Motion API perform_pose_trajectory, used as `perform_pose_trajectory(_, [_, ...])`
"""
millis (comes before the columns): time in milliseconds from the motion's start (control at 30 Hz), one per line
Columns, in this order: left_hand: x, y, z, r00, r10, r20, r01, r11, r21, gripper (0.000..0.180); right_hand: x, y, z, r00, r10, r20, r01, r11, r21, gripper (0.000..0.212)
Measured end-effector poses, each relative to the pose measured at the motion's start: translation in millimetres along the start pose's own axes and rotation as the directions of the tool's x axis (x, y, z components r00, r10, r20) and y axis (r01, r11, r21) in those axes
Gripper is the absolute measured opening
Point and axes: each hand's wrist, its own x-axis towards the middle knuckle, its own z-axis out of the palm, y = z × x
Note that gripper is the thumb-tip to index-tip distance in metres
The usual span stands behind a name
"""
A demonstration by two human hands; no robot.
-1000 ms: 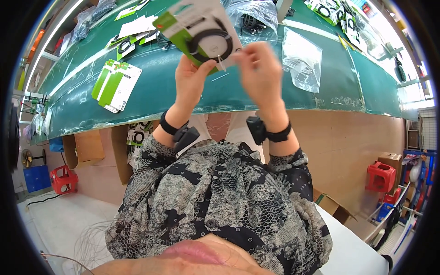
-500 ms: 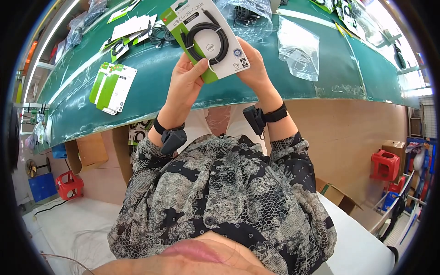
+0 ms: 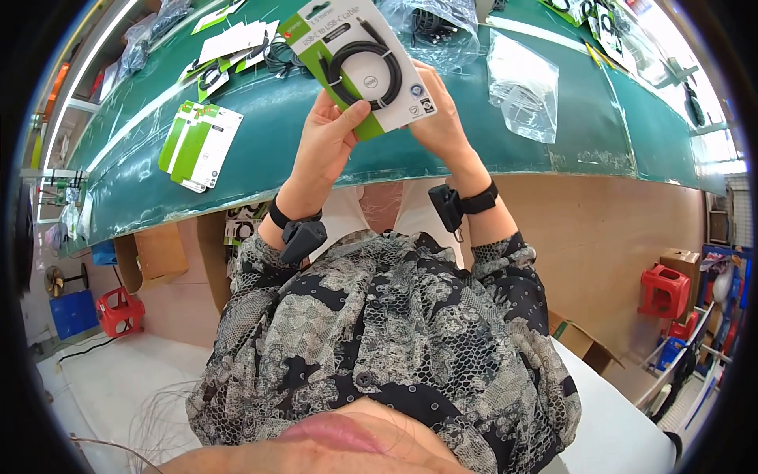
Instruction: The person picks up a USB cable and a cardboard backing, then threads a plastic tie through the backing and around the cable to secure them together. After pulling the tie tight, the person sets the assembly aside and repeats the process with another cable and backing.
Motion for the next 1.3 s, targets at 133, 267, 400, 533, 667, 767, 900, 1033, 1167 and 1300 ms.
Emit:
perform_pose_trajectory(133, [-2.2,-2.6,-5.1,0.999,0.036,0.002,-0.036,0.998,0.05,0.038,-10.0,23.0,-6.3,0.973,0.068,0.219,-0.049,0.995,-0.091,0.029])
perform_pose_trajectory(267, [-1.5,-4.8,5.4,1.0,0.024,-0.003,-0.024,1.0,0.006,0.038,-12.3,26.7,-6.4,0.996,0.006,0.089,0.003,0.995,-0.103,0.022])
perform_pose_trajectory(400, [-8.0,-4.3,0.6,0.998,0.053,-0.02,-0.054,0.998,-0.032,0.033,-9.1,29.1,11.6,0.996,-0.04,0.082,0.048,0.993,-0.108,0.023])
perform_pose_trajectory(533, [14.8,-3.7,-41.1,0.993,0.066,-0.099,-0.058,0.995,0.081,0.028,-8.0,74.0,23.5,0.925,0.217,0.313,-0.203,0.976,-0.077,0.023])
perform_pose_trajectory(667, [59.7,55.5,-161.9,0.936,0.175,-0.307,-0.047,0.923,0.383,0.022,-0.1,37.0,28.8,0.914,0.308,0.264,-0.291,0.951,-0.102,0.022])
perform_pose_trajectory(767, [103.7,115.8,-210.9,0.876,0.246,-0.415,-0.134,0.951,0.279,0.023,-7.3,53.1,6.9,0.877,0.426,0.219,-0.411,0.904,-0.116,0.018])
perform_pose_trajectory(900, [142.7,150.7,-243.3,0.868,0.371,-0.33,-0.381,0.924,0.036,0.028,-32.2,80.6,0.4,0.852,0.487,0.193,-0.477,0.873,-0.098,0.015])
perform_pose_trajectory(1033, [162.0,65.9,-167.7,0.985,0.025,-0.17,0.122,0.6,0.79,0.03,-39.2,95.7,-12.5,0.855,0.507,0.111,-0.501,0.862,-0.076,0.015])
perform_pose_trajectory(1167, [142.4,24.0,-193.5,0.851,0.293,0.437,-0.331,-0.347,0.877,0.022,-41.6,89.0,-2.0,0.857,0.486,0.171,-0.488,0.872,-0.036,0.015])
perform_pose_trajectory(1300, [118.8,26.3,-165.9,0.848,0.304,0.434,-0.361,-0.267,0.893,0.019,-39.9,89.4,-4.9,0.869,0.473,0.142,-0.477,0.879,-0.011,0.018])
